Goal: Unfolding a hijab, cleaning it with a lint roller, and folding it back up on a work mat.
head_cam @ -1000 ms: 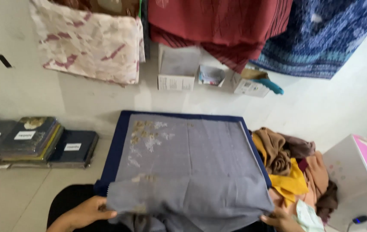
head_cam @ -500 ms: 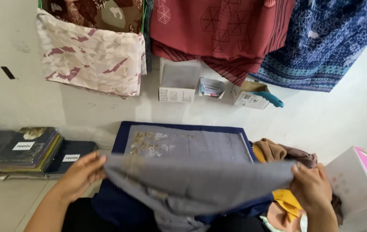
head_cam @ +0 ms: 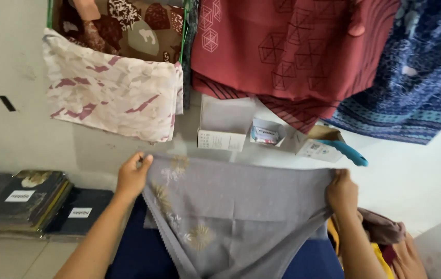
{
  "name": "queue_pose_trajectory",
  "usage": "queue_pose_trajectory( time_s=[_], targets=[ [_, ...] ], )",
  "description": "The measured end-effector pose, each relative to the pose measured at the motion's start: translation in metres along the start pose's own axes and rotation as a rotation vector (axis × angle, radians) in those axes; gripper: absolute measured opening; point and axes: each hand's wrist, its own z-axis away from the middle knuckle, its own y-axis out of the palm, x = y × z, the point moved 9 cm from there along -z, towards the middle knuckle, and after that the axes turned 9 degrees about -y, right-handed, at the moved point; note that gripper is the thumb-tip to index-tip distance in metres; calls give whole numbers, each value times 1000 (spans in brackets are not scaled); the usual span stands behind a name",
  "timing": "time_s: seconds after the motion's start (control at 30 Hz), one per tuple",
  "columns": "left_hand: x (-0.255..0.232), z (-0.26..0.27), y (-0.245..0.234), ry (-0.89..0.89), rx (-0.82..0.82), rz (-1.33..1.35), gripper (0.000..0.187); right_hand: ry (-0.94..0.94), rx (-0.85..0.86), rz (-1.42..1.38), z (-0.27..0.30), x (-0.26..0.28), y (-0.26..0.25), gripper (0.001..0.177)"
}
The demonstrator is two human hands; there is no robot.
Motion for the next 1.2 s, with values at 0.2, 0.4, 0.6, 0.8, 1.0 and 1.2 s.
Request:
queue_pose_trajectory(
  time_s=[0.2,0.4,0.6,0.8,1.0,1.2],
  targets=[
    [63,-24,52,-10,-23,-64,42,87,234,65,10,2,76,26],
    [84,-31,84,168,-36,-385,29,212,360,2,25,-13,140,40],
    [93,-23,99,196,-96,-743,26,188,328,271,37,-4,155,32],
    [83,-21,96,138,-98,-777,32,166,233,327,31,2,152,26],
    [101,-32,90,22,-15,-556,51,121,255,48,27,-77,200,35],
    [47,11,41,69,41,-211,67,92,92,-285,71,21,9,40]
  ],
)
